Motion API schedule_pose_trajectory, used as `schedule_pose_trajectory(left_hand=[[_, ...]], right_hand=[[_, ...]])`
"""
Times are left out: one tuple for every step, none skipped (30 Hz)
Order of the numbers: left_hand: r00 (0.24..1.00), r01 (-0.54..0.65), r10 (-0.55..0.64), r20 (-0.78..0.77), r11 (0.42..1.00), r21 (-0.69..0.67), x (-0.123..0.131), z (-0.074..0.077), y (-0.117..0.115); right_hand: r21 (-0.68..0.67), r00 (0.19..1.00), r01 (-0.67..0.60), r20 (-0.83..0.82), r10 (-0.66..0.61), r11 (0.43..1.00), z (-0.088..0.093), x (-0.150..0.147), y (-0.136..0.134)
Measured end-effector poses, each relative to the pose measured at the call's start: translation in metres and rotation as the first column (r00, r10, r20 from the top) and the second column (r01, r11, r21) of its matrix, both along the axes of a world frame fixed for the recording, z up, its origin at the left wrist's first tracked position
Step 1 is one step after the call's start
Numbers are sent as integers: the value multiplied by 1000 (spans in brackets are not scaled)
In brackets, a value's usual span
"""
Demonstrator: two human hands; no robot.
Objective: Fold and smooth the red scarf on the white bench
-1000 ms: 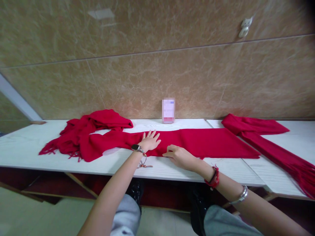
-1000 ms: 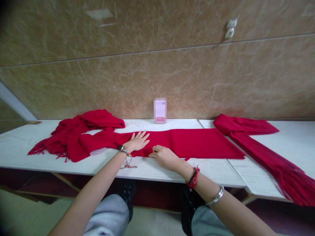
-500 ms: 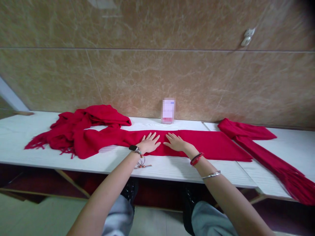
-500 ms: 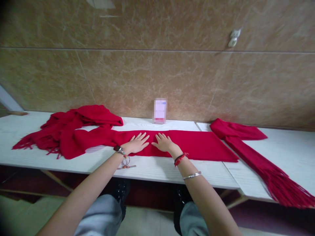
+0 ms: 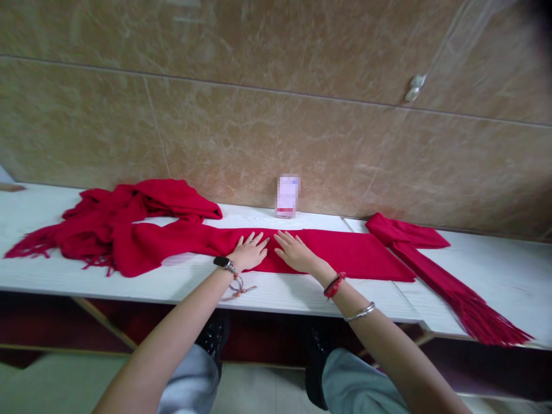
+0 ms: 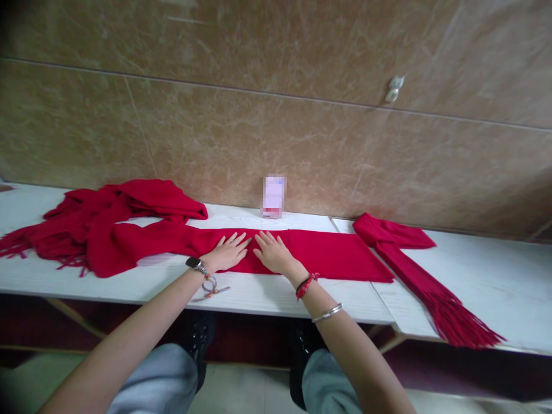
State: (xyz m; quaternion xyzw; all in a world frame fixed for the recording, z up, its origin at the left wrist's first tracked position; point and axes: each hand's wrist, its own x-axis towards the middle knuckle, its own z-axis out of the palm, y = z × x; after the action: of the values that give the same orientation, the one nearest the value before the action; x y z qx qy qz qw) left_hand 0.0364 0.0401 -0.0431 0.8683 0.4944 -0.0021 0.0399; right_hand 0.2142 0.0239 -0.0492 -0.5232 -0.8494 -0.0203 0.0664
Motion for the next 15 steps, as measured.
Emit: schedule_pose_trajectory(left_hand=[[1000, -5, 5, -4, 1000, 1, 0, 0, 0], [1000, -9, 9, -6, 1000, 3, -1, -1, 1], [1000, -12, 12, -6, 1000, 4, -1, -1, 1], [1000, -12, 13, -5, 1000, 5, -1, -1, 1], [1000, -11, 11, -1, 1000, 6, -2, -1, 1], [1000, -9, 9, 2, 1000, 7, -2, -1, 1], [1000, -7, 7, 5, 1000, 7, -3, -1, 1], [1000, -6, 6, 8, 1000, 6, -3, 0, 1], [1000, -5, 5, 9, 1000, 5, -3, 0, 0], [1000, -4, 4, 10, 1000, 4, -3, 1, 0], [1000, -4, 4, 9, 1000, 3, -3, 1, 0], [1000, -5, 5, 8, 1000, 1, -3, 1, 0], [1000, -6, 6, 6, 1000, 1, -3, 1, 0], [1000, -8, 8, 4, 1000, 1, -3, 1, 1], [1000, -10, 10, 1, 1000, 1, -3, 1, 1]], right_hand=[[-20, 1000, -19, 9, 19, 1000, 0, -5, -2], [-38, 999, -29, 21, 30, 999, -1, -8, -4], [-51, 999, -34, 36, 36, 998, -3, -10, -5], [-54, 998, -38, 54, 41, 998, -4, -11, -6], [-50, 996, -48, 74, 51, 998, -5, -9, -7], [-42, 993, -60, 98, 64, 997, -6, -4, -8], [-36, 989, -70, 125, 74, 997, -6, 2, -9], [-29, 986, -66, 151, 69, 997, -6, 11, -9], [-22, 984, -43, 171, 46, 999, -7, 21, -9], [-15, 983, -5, 183, 8, 1000, -7, 33, -9], [-9, 982, 42, 187, -40, 999, -7, 47, -8], [-6, 979, 87, 188, -84, 996, -8, 62, -7], [-6, 975, 124, 185, -121, 992, -9, 78, -6], [-9, 972, 148, 187, -143, 989, -10, 95, -5], [-13, 967, 167, 196, -161, 986, -11, 112, -4]])
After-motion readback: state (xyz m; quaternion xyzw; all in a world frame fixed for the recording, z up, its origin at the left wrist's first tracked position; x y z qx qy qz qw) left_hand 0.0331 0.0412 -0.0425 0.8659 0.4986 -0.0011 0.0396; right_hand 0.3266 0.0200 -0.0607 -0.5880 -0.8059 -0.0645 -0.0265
